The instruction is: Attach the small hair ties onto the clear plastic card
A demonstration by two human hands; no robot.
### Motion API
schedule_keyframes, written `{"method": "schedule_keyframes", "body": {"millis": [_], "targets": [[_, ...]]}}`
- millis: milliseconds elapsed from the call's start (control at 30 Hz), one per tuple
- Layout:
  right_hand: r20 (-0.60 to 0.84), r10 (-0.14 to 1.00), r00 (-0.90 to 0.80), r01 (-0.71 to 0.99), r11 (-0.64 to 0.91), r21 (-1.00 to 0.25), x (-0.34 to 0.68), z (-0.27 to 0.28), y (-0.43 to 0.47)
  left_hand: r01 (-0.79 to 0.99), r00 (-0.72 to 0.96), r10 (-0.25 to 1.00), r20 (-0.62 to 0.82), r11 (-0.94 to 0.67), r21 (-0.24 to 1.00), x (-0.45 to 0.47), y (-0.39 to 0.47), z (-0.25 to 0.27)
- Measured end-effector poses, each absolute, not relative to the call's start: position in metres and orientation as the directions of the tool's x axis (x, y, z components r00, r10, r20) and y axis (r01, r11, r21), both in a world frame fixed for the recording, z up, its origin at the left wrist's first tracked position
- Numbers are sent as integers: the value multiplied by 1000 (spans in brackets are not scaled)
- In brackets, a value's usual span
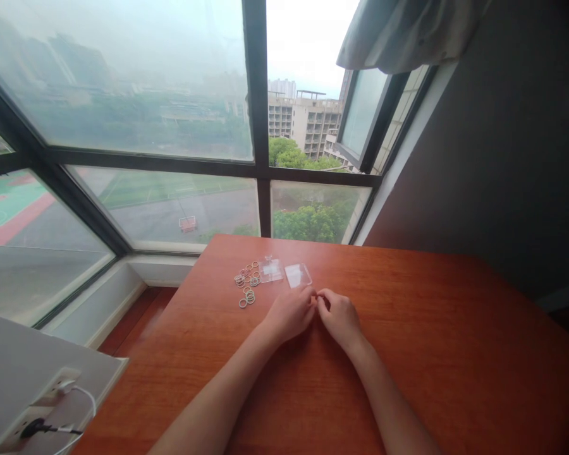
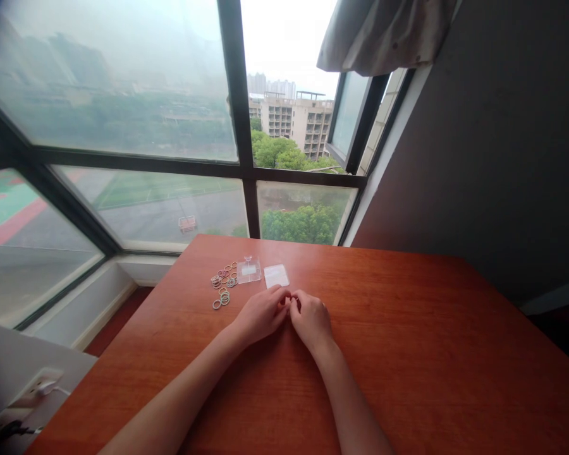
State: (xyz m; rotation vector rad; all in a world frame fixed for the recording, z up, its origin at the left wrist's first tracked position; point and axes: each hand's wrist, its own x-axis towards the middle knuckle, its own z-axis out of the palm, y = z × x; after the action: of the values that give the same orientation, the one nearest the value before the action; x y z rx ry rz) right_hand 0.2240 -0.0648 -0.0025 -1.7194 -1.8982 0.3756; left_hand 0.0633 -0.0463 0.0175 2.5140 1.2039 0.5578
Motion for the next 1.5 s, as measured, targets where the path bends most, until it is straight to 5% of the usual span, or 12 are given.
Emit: {"method": "schedule_keyframes", "body": {"millis": [633,1500], "targets": [[-4,1000,-27,916,23,-399,223,12,-68,637,571,797,197,-582,506,64,-44,10],[-4,999,-35,907,30,-421,224,10,-68,623,556,805,206,-567,538,63,-42,5]]}}
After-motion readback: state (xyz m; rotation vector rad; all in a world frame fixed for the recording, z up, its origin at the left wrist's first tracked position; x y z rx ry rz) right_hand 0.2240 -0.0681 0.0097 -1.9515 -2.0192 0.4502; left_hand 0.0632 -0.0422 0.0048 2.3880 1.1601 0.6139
